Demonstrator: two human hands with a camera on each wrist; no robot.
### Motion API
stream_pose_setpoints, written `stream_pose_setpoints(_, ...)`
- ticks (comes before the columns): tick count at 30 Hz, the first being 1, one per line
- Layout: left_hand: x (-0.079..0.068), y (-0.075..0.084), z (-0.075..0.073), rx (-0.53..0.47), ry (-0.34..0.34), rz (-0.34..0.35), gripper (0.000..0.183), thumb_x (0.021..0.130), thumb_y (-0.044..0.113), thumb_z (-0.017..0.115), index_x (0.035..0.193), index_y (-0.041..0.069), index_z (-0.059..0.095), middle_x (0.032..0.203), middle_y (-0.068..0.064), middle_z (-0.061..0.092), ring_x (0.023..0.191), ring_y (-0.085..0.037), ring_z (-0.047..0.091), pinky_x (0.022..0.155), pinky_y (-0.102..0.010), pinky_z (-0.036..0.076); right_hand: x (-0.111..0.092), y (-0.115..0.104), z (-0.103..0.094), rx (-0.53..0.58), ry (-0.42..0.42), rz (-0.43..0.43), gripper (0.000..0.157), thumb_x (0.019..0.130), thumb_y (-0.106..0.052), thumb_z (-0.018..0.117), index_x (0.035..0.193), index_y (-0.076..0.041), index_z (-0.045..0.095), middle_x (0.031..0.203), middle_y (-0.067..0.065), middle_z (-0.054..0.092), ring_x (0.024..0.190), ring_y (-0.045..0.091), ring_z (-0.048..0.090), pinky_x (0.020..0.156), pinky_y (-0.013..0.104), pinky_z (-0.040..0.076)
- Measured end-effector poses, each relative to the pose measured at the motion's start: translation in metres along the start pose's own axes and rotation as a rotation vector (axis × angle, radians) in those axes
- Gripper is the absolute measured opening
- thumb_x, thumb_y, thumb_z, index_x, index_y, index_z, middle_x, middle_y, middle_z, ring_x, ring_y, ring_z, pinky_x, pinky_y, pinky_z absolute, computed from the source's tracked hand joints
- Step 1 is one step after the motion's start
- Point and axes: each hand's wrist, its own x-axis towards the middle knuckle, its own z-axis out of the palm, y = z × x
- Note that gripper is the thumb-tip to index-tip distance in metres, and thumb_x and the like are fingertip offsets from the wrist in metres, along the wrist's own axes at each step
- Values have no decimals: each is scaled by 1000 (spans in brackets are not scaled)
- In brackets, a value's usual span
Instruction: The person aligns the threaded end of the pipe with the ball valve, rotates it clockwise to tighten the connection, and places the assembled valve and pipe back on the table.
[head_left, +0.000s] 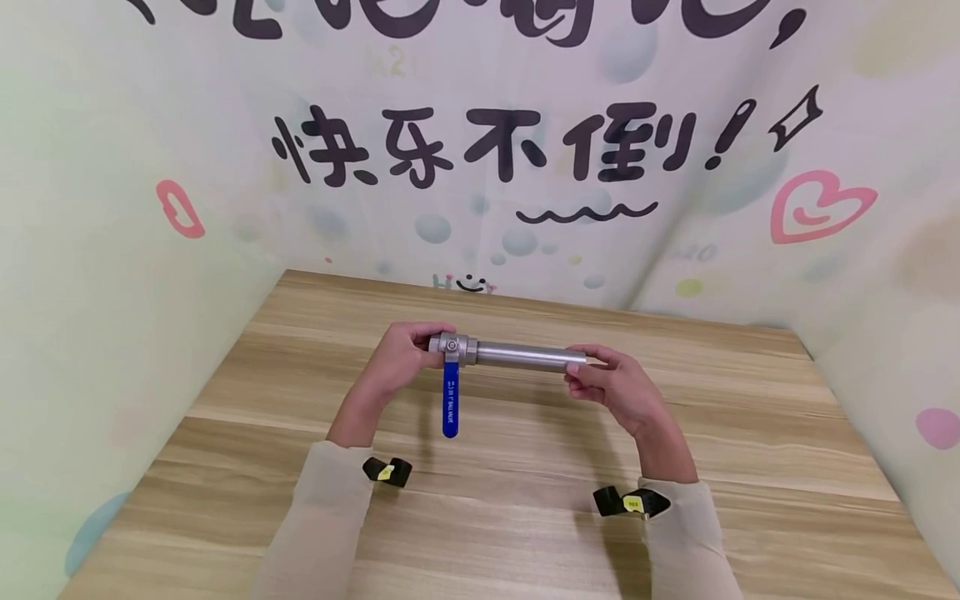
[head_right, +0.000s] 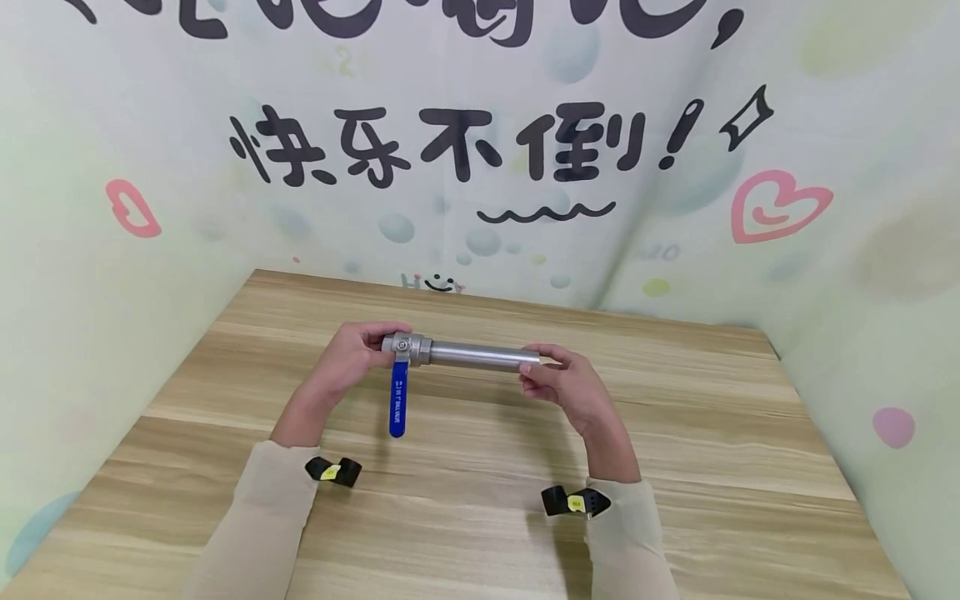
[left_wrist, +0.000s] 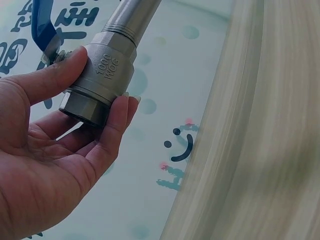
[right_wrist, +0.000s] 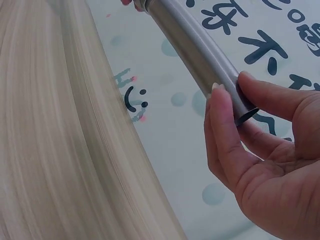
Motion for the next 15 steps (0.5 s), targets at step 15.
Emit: stream_pose_setpoints(15,-1,2,2,-7,2,-4,42,78,-10,66,119,0,67,111,-18,64,93,-23,56,75,-28,49,0,1,-2,-9,4,23,39,95,-17,63,123,6,50,83,7,64,70,12,65,70,25,57)
